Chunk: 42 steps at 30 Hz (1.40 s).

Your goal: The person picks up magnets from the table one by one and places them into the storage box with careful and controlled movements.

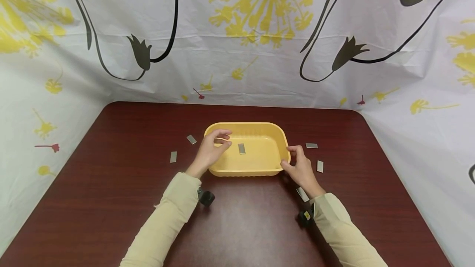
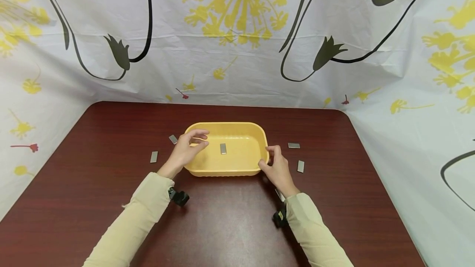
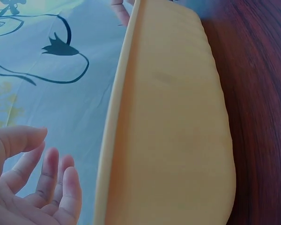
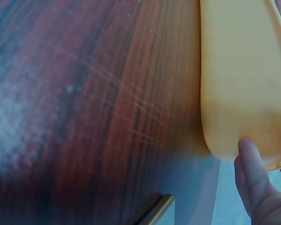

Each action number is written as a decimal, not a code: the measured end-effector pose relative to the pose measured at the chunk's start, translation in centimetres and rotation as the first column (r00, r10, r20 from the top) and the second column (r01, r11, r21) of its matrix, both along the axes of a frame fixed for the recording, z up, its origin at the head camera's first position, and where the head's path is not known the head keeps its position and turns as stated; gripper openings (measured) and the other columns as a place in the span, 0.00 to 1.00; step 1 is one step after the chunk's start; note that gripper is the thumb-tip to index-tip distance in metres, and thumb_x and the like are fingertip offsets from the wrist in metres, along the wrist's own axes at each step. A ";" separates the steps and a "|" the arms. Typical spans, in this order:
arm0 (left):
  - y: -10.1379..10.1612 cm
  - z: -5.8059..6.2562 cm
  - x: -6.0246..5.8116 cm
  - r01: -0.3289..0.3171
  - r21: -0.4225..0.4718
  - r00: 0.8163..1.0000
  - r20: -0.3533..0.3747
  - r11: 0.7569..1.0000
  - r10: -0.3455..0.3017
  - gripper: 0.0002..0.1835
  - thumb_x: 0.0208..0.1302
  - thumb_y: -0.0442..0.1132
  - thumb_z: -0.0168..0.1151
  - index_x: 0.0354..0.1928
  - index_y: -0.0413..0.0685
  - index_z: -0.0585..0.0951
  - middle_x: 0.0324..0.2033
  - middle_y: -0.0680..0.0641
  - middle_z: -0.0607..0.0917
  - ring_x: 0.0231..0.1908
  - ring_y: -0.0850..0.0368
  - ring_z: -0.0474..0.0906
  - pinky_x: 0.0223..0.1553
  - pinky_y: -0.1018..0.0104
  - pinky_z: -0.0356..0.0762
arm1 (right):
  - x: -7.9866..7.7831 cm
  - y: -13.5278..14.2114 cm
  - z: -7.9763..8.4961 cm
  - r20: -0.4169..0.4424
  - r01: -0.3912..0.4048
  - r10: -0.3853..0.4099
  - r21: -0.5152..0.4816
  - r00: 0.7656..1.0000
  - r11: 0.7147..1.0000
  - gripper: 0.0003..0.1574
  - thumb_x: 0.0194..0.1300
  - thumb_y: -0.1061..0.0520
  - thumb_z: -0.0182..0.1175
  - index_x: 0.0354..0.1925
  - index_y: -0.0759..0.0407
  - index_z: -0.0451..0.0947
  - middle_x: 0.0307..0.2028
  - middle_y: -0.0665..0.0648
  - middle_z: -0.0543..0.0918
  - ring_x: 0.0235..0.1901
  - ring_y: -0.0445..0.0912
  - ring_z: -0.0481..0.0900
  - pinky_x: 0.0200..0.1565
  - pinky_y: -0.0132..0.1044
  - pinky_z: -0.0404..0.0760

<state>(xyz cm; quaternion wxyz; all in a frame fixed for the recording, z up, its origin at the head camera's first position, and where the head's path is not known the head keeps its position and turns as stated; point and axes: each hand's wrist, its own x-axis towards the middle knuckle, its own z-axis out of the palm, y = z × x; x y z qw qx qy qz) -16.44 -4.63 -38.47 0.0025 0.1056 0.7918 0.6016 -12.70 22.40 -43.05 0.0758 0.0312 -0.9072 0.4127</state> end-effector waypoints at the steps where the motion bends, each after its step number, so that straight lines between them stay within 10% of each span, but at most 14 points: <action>1: -0.2 0.1 0.0 -0.006 0.001 1.000 0.001 1.000 0.006 0.16 0.53 0.29 0.59 0.46 0.37 0.77 0.38 0.37 0.78 0.38 0.45 0.76 0.41 0.58 0.73 | 0.0 0.0 0.0 0.001 0.001 -0.001 0.000 1.000 1.000 0.27 0.51 0.61 0.57 0.50 0.63 0.62 0.40 0.66 0.76 0.34 0.54 0.74 0.30 0.38 0.70; 27: -5.1 -0.2 0.7 -0.152 0.062 0.986 0.073 0.986 0.147 0.16 0.57 0.31 0.56 0.49 0.36 0.74 0.42 0.36 0.76 0.42 0.48 0.73 0.34 0.73 0.70 | 0.0 -0.1 0.2 0.033 0.013 -0.013 -0.006 0.999 1.000 0.27 0.52 0.61 0.57 0.50 0.62 0.62 0.39 0.65 0.75 0.30 0.53 0.72 0.27 0.37 0.70; 42: -7.1 -1.1 1.4 -0.166 0.072 0.978 0.141 0.984 0.154 0.15 0.59 0.32 0.55 0.49 0.39 0.74 0.45 0.35 0.75 0.41 0.52 0.73 0.41 0.53 0.72 | 0.1 0.0 0.2 0.048 0.012 -0.012 -0.006 0.999 1.000 0.27 0.52 0.60 0.57 0.51 0.62 0.62 0.40 0.65 0.75 0.26 0.52 0.70 0.24 0.36 0.68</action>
